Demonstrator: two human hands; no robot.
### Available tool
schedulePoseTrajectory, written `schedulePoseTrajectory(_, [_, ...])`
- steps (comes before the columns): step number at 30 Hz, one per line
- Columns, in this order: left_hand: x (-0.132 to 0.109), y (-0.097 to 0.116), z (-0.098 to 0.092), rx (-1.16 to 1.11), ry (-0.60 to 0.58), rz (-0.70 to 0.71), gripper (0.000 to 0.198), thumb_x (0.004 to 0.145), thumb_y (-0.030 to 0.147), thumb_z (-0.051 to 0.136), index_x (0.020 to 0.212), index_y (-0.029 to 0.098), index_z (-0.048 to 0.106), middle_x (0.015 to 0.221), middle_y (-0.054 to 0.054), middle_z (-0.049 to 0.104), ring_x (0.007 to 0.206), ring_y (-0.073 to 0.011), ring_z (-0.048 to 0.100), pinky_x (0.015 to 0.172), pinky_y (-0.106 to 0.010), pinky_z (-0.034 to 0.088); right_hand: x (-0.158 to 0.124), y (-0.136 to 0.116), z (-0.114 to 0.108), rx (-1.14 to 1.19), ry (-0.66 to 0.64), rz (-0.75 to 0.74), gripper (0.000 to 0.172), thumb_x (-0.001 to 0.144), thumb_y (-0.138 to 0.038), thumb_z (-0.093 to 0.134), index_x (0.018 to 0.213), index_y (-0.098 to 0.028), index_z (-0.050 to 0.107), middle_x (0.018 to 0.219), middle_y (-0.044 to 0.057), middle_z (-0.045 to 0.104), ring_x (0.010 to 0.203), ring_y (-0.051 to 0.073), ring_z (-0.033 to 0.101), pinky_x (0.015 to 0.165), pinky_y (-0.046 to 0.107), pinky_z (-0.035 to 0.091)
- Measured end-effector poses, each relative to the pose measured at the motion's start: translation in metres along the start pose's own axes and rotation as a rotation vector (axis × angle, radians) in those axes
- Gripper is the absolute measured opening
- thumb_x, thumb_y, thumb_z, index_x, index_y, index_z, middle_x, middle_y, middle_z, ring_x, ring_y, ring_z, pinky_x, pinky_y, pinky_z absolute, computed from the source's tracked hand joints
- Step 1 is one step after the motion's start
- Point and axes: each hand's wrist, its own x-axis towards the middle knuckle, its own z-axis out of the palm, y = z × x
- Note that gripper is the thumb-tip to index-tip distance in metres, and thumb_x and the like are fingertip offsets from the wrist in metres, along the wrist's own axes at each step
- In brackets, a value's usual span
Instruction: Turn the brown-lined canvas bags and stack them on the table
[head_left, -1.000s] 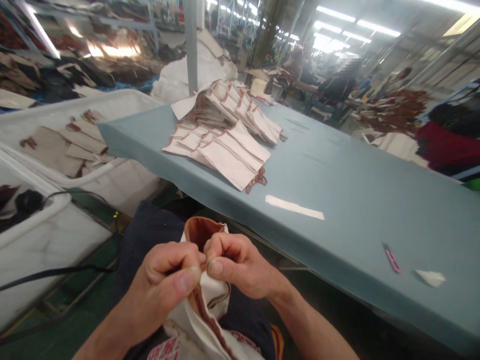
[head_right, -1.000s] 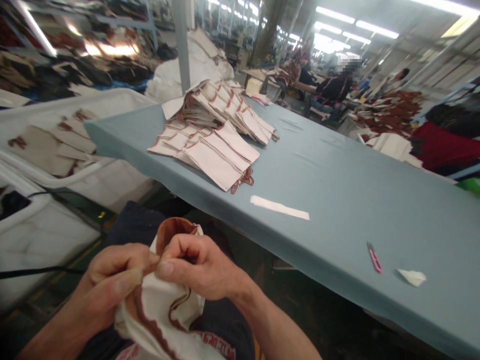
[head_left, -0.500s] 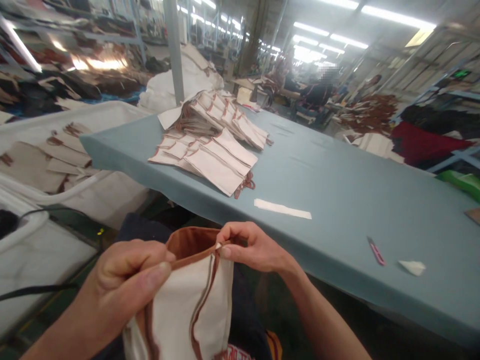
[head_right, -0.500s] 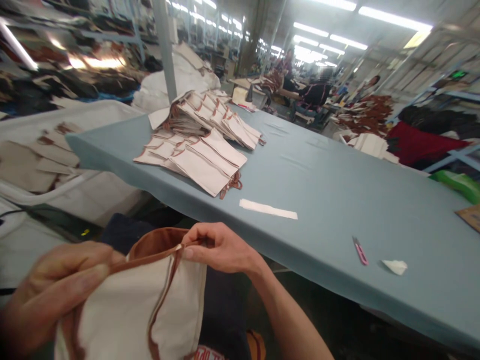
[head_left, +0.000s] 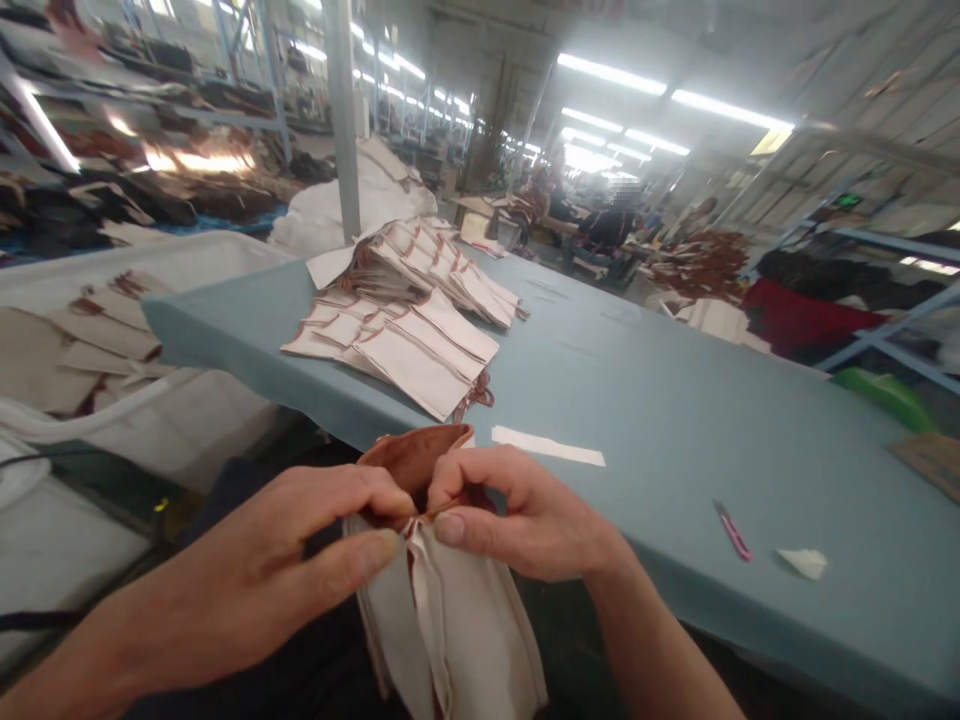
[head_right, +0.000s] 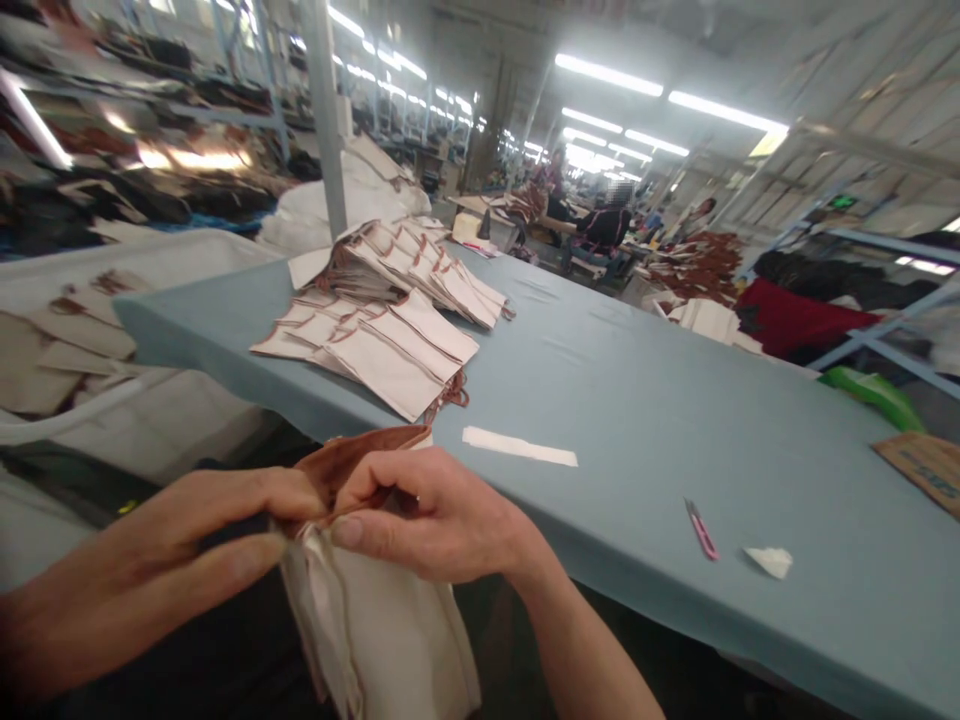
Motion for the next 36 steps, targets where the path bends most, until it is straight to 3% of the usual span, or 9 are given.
schedulePoseTrajectory(5, [0.02,0.009,0.007,-0.065,-0.086,-0.023,0.02,0.096,0.027,0.064,0.094,0.027,0.083,0.088,0.005,0.085,0.079,-0.0165,0.078,0.074,-0.02,0.056,-0.002,0.013,0.002,0.09,0.019,0.028,0.046,0.106,-0.059,0.076,0.088,-0.019,0.063,0.081,-0.003,0.057,0.071,0.012,0.044,0.062,0.025,0.035])
schedulePoseTrajectory(10, [0.025,0.007,0.014,-0.263,-0.17,-0.196,0.026,0.093,0.034,0.059,0.079,0.021,0.076,0.071,0.002,0.071,0.066,-0.0157,0.063,0.059,-0.021,0.047,-0.001,0.03,0.005,0.156,0.019,0.117,0.052,0.098,-0.063,0.086,0.086,-0.018,0.064,0.078,-0.004,0.057,0.069,0.011,0.044,0.063,0.025,0.036])
schedulePoseTrajectory(18, [0.018,-0.007,0.028,-0.436,-0.191,-0.411,0.031,0.086,0.046,0.063,0.074,0.018,0.066,0.068,0.003,0.055,0.063,-0.0131,0.047,0.056,-0.021,0.037,0.003,0.061,0.017,0.291,0.029,0.169,0.054,0.092,-0.065,0.091,0.087,-0.018,0.064,0.079,-0.005,0.058,0.07,0.01,0.046,0.066,0.024,0.04])
schedulePoseTrajectory(21, [0.015,-0.012,0.03,-0.438,-0.161,-0.41,0.031,0.086,0.046,0.066,0.072,0.018,0.064,0.066,0.004,0.052,0.061,-0.0121,0.045,0.055,-0.02,0.035,0.004,0.057,0.018,0.159,0.057,0.084,0.043,0.101,-0.057,0.084,0.091,-0.019,0.067,0.082,-0.003,0.063,0.071,0.011,0.05,0.067,0.024,0.043])
schedulePoseTrajectory(27, [0.006,-0.016,0.025,-0.472,-0.142,-0.364,0.031,0.091,0.043,0.069,0.074,0.017,0.069,0.069,0.003,0.057,0.063,-0.0117,0.048,0.056,-0.018,0.038,0.001,0.038,0.023,-0.319,0.191,-0.158,0.008,0.109,-0.028,0.072,0.104,-0.021,0.072,0.093,0.001,0.078,0.074,0.012,0.065,0.072,0.023,0.051])
schedulePoseTrajectory(32, [0.004,-0.014,0.017,-0.427,-0.143,-0.284,0.031,0.094,0.039,0.068,0.073,0.017,0.075,0.069,0.002,0.062,0.063,-0.0122,0.054,0.057,-0.017,0.043,0.0,0.024,0.034,-0.689,0.282,-0.402,0.015,0.106,-0.013,0.064,0.095,-0.022,0.069,0.084,0.001,0.081,0.072,0.013,0.07,0.07,0.024,0.051])
schedulePoseTrajectory(36, [0.001,-0.016,0.02,-0.395,-0.122,-0.257,0.031,0.095,0.038,0.068,0.074,0.017,0.077,0.071,0.001,0.067,0.063,-0.0125,0.056,0.057,-0.017,0.044,0.001,0.017,0.044,-0.752,0.362,-0.404,0.019,0.095,-0.007,0.06,0.083,-0.022,0.065,0.072,-0.002,0.075,0.062,0.012,0.062,0.064,0.025,0.046])
